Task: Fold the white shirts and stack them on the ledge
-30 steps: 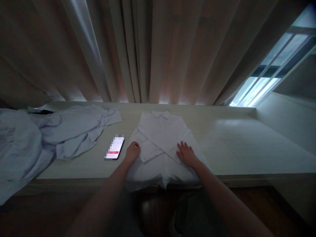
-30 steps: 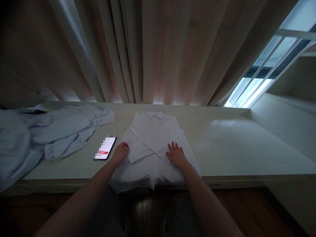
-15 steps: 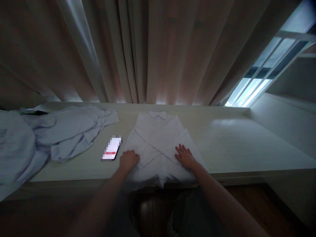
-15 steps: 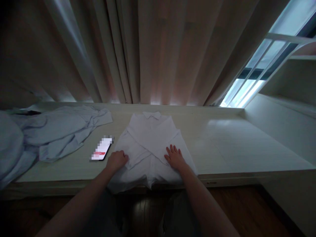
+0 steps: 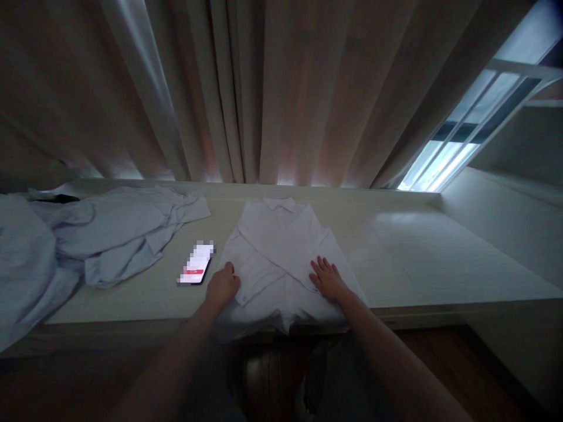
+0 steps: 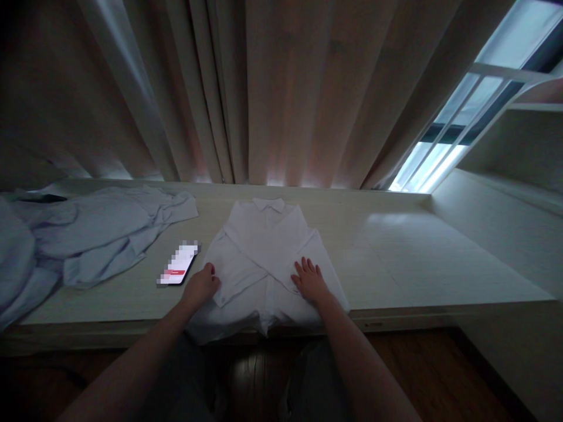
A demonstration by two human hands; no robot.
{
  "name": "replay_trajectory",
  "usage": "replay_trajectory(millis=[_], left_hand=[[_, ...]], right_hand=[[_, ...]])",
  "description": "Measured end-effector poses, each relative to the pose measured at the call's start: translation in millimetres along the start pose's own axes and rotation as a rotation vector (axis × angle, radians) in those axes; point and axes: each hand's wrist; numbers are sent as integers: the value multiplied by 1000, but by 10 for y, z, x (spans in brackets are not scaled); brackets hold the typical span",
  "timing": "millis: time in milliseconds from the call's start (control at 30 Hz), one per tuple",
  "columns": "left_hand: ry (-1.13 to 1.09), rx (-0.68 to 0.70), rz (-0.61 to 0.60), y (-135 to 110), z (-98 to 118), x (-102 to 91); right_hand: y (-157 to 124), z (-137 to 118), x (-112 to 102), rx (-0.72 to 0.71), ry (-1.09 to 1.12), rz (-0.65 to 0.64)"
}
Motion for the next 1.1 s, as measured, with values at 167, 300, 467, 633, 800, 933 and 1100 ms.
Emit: replay_trajectory(millis=[167,300,467,633,800,933,1100], left_hand=[[115,68,101,-117,95,18],[113,240,137,-103,242,98],[102,322,60,-50,285,287],[94,330,68,54,304,235],[72,308,118,267,443,144],[52,349,189,545,635,150],[32,424,152,1015,803,212]], right_hand=[[6,-17,-40,11,-8,1],[20,-34,-92,-11,-12,22],[14,-49,-47,-26,-14,-4],[189,94,-107,-10,-30,126],[673,355,-302,93,-94,196],[1117,449,-406,128,-114,177],[1670,422,-455,146,-111,143]])
Point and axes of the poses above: each hand's wrist, its own y-axis towards the middle knuckle, its own x-axis out of the palm, z = x × y, and after that the axes turned 6 degrees about -z, right-handed
